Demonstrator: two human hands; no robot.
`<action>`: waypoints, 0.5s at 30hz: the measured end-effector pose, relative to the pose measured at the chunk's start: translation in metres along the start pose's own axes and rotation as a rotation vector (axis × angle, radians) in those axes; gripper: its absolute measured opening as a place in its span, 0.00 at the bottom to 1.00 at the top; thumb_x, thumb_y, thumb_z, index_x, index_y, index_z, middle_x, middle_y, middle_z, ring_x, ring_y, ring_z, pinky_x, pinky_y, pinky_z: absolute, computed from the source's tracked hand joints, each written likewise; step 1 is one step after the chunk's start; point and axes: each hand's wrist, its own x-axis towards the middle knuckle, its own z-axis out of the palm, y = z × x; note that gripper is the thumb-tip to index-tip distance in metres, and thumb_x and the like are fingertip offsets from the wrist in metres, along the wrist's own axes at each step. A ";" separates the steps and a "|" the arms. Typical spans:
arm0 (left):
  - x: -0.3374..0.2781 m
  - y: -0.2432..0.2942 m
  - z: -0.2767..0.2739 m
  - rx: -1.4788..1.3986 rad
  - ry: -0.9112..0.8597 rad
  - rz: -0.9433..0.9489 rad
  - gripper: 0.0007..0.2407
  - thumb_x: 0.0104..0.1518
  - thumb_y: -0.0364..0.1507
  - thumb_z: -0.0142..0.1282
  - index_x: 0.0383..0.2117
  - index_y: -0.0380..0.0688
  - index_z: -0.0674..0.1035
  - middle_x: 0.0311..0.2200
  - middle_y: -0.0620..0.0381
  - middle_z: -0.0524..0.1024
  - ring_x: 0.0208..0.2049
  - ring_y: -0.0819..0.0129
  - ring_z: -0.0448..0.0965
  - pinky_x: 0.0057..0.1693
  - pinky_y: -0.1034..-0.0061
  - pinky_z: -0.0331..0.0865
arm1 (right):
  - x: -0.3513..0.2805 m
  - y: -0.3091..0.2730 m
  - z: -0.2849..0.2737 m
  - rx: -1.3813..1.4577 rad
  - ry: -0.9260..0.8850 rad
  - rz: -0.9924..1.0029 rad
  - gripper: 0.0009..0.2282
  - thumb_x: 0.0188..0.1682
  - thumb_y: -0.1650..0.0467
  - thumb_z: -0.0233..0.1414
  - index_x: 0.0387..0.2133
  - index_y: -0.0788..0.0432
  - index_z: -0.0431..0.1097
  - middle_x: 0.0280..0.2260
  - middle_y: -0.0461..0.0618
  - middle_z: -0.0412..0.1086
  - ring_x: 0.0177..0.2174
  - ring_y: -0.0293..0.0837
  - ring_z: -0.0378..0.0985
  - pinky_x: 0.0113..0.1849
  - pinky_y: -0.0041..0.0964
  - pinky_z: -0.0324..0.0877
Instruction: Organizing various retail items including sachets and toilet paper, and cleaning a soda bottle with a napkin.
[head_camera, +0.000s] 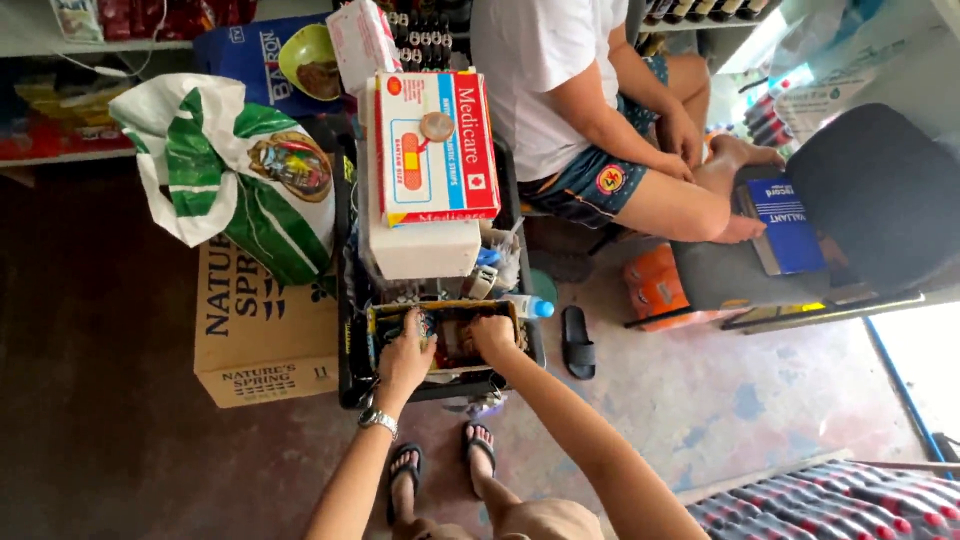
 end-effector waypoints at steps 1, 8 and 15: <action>0.005 -0.007 0.011 0.006 0.132 -0.070 0.23 0.63 0.39 0.49 0.61 0.46 0.61 0.38 0.39 0.81 0.37 0.44 0.85 0.43 0.55 0.78 | -0.013 0.005 -0.018 0.019 -0.012 0.005 0.06 0.45 0.71 0.53 0.25 0.54 0.79 0.24 0.50 0.78 0.25 0.50 0.82 0.24 0.44 0.74; 0.020 -0.037 0.040 0.075 0.172 -0.144 0.14 0.60 0.45 0.47 0.33 0.51 0.79 0.33 0.52 0.83 0.36 0.51 0.86 0.43 0.58 0.79 | -0.052 0.022 -0.064 0.199 -0.006 0.013 0.18 0.52 0.72 0.47 0.56 0.63 0.68 0.43 0.70 0.75 0.33 0.58 0.83 0.30 0.50 0.80; 0.004 -0.046 0.051 0.012 0.389 0.017 0.13 0.58 0.40 0.54 0.43 0.50 0.81 0.35 0.51 0.81 0.38 0.52 0.84 0.43 0.60 0.79 | -0.137 0.045 -0.124 0.700 0.179 0.101 0.07 0.51 0.68 0.48 0.37 0.55 0.72 0.33 0.62 0.76 0.37 0.66 0.81 0.40 0.58 0.77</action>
